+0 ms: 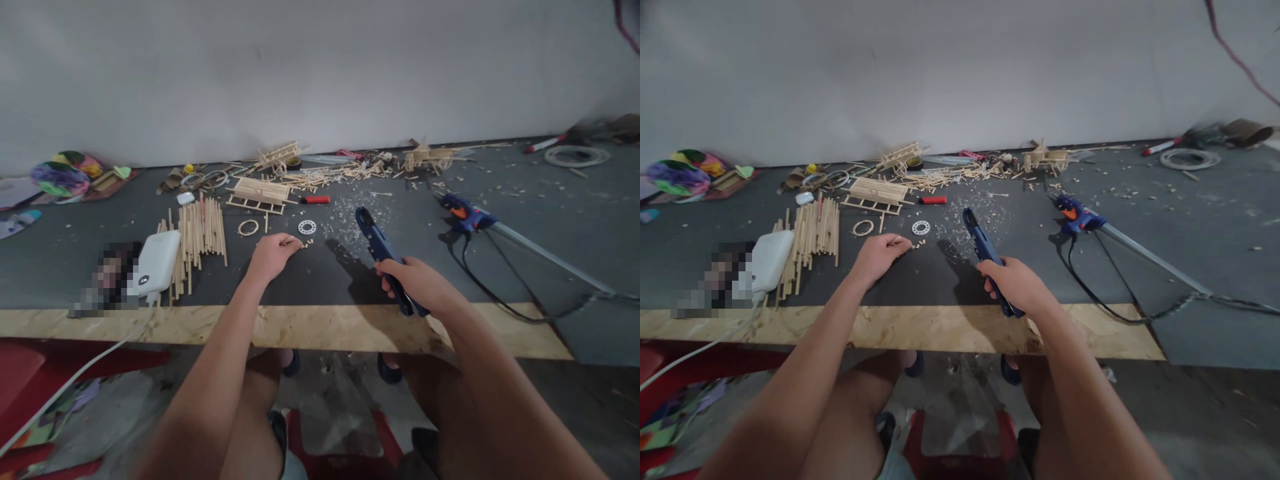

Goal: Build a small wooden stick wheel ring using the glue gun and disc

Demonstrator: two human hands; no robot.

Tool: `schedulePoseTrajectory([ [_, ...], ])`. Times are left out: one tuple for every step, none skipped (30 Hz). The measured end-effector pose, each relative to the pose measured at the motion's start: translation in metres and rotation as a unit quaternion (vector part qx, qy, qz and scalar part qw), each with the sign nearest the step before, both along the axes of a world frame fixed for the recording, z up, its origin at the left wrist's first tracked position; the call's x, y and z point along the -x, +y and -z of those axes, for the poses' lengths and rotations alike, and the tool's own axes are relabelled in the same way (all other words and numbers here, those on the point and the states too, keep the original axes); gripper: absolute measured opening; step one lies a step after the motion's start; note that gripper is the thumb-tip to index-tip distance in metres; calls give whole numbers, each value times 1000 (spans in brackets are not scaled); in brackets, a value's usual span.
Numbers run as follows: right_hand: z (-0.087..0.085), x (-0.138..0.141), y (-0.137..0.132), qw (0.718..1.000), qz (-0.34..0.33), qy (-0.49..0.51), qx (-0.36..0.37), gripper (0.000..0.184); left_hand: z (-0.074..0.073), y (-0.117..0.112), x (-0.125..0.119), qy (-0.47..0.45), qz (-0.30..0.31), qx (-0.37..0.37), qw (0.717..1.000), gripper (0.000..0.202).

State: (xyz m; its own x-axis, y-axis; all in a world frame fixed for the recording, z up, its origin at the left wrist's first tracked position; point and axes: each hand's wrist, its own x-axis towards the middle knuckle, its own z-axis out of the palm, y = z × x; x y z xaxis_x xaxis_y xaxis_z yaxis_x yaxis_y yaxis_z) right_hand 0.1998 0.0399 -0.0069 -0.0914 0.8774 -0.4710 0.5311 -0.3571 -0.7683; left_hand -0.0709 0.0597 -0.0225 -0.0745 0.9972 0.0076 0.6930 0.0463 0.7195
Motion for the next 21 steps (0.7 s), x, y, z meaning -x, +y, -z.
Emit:
schedulePoseTrajectory([
  [-1, 0, 0, 1000, 4, 9, 6, 24, -1, 1, 0, 9, -5, -1, 1000, 31],
  [-1, 0, 0, 1000, 8, 18, 10, 23, -3, 2, 2, 19, -10, -2, 1000, 31],
  [-2, 1, 0, 1000, 10, 25, 13, 22, -6, 2, 4, 29, -14, -3, 999, 32],
  [-3, 1, 1, 999, 10, 29, 14, 22, -9, 2, 7, 38, -16, -2, 999, 32],
  [-3, 1, 1, 999, 9, 33, 15, 22, -12, 1, 10, 46, -13, 2, 999, 31],
  [-4, 1, 1, 999, 8, 35, 15, 23, -14, 0, 14, 53, -5, 10, 999, 29],
  [-4, 1, 1, 999, 7, 38, 16, 23, -16, -2, 17, 59, 8, 20, 998, 26],
  [-4, 1, 0, 999, 6, 40, 17, 23, -17, -4, 20, 65, 21, 31, 997, 24],
  [-4, 1, 0, 999, 5, 42, 18, 23, -18, -5, 22, 70, 35, 41, 996, 23],
  [-4, 1, 0, 999, 5, 43, 18, 22, -18, -7, 24, 75, 47, 48, 995, 23],
  [-4, 1, 0, 999, 6, 45, 18, 22, -17, -8, 24, 80, 55, 53, 994, 23],
  [-4, 0, 0, 999, 6, 47, 18, 22, -17, -9, 24, 84, 61, 55, 993, 23],
  [-3, 0, 0, 999, 7, 50, 19, 22, -16, -10, 23, 89, 63, 56, 992, 23],
  [-3, -1, 1, 998, 7, 53, 19, 23, -15, -10, 22, 93, 63, 55, 992, 23],
  [-2, -2, 1, 998, 8, 56, 19, 23, -15, -11, 21, 97, 61, 54, 992, 23],
  [-2, -2, 1, 998, 9, 58, 20, 23, -14, -11, 19, 101, 58, 52, 992, 23],
  [-1, -2, 1, 998, 11, 60, 20, 23, -14, -11, 18, 105, 55, 52, 992, 24],
  [-1, -2, 1, 998, 13, 60, 19, 22, -15, -11, 16, 107, 53, 51, 992, 24],
  [0, -3, 1, 998, 15, 61, 19, 22, -15, -11, 14, 107, 52, 51, 992, 24],
  [0, -3, 1, 998, 16, 61, 19, 21, -16, -10, 12, 106, 51, 50, 992, 24],
  [0, -3, 1, 998, 16, 63, 20, 21, -16, -9, 9, 104, 51, 48, 992, 24],
])
